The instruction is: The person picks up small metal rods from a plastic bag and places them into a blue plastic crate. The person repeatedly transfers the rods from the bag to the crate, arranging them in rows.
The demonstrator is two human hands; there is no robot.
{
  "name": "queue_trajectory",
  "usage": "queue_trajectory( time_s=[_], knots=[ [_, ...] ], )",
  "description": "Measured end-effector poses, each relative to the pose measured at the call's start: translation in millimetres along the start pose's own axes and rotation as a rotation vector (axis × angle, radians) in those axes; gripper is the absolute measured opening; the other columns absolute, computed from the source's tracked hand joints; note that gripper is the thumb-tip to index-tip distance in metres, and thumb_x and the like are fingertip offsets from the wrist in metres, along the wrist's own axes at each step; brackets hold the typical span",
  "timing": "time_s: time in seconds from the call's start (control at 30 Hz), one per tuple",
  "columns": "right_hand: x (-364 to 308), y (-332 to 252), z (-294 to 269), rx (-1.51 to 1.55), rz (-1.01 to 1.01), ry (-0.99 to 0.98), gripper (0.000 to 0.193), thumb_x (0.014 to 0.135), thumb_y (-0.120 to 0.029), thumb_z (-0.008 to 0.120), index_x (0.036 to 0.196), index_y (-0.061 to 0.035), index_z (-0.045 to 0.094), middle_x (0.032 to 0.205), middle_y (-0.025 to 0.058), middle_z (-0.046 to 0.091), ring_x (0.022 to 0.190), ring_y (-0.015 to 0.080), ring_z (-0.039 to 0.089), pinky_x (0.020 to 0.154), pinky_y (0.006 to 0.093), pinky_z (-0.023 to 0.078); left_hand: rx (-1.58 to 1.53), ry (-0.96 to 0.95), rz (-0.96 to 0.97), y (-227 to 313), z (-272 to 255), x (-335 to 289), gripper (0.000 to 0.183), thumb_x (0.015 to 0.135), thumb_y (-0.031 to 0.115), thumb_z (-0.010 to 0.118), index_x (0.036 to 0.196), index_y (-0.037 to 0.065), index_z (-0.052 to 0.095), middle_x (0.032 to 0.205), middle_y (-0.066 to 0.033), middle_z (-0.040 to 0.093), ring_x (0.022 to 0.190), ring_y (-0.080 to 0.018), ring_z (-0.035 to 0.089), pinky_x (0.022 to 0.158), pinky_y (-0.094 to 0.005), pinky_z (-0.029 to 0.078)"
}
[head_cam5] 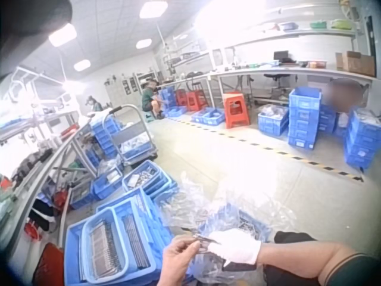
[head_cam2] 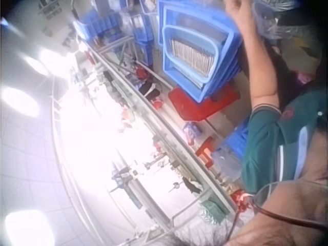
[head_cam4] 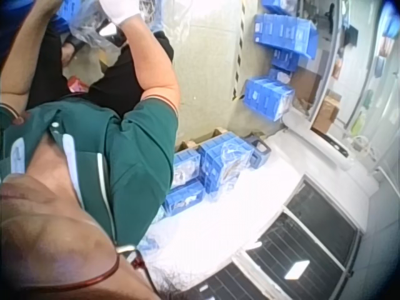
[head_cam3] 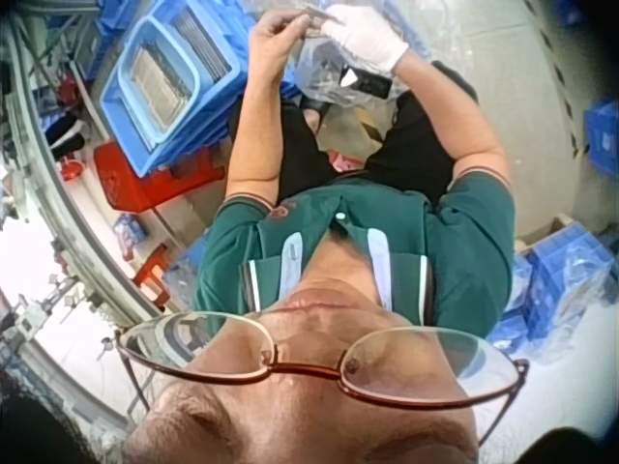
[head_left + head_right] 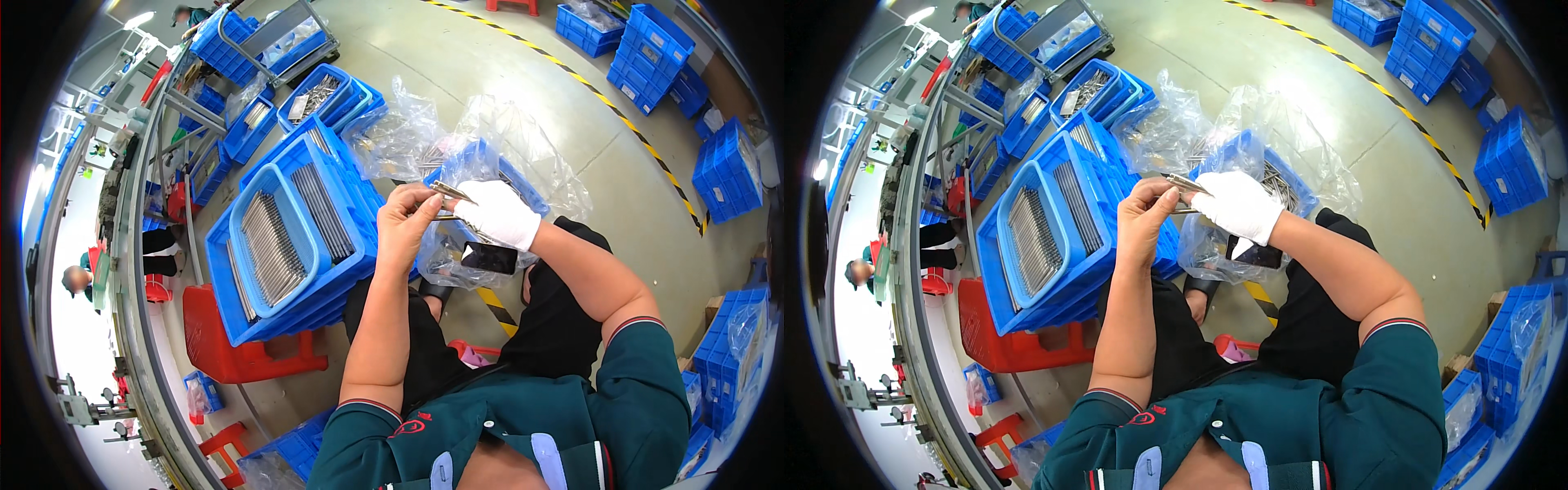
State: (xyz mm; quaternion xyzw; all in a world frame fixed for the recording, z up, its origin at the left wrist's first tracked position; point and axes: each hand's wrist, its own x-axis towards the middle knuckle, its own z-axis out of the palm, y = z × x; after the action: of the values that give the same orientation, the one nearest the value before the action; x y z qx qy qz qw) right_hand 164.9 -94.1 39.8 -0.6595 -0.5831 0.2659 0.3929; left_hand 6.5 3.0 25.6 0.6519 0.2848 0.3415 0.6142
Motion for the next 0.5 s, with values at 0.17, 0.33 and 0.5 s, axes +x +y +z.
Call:
queue_trajectory(
  time_s=[0.17,0.33,0.5],
  knots=[
    [-0.4,-3.7,-9.5,0.135,0.146,-0.128,0.038,0.089,-0.038,0.053,0.087,-0.0018,0.062,0.071,0.0144,0.059,0.068,0.0265,0.056,0.064,0.0365,0.043,-0.098,0.181,0.022,7.9,-12.5,5.0,0.018,0.086,0.013,0.067,0.095,-0.002,0.067,0.084,-0.0033,0.065,0.076,-0.0067,0.054,0.072,-0.0208,0.042],
    [0.7,-3.3,-7.1,0.206,0.249,-0.252,0.043,0.089,-0.043,0.054,0.082,-0.0007,0.061,0.063,0.0087,0.054,0.060,0.0179,0.050,0.058,0.0324,0.041,-0.140,-0.002,-0.110,9.1,-12.9,3.0,0.021,0.086,0.015,0.067,0.096,-0.003,0.067,0.085,-0.0041,0.065,0.079,-0.0091,0.056,0.074,-0.0229,0.043],
    [0.0,-7.3,-7.5,0.256,0.250,-0.297,0.044,0.089,-0.044,0.054,0.081,-0.0012,0.060,0.063,0.0076,0.053,0.060,0.0176,0.049,0.057,0.0322,0.041,-0.155,-0.091,-0.148,8.8,-15.8,1.6,0.023,0.084,0.018,0.069,0.095,-0.003,0.067,0.085,-0.0044,0.065,0.078,-0.0094,0.056,0.075,-0.0231,0.043]
  ],
)
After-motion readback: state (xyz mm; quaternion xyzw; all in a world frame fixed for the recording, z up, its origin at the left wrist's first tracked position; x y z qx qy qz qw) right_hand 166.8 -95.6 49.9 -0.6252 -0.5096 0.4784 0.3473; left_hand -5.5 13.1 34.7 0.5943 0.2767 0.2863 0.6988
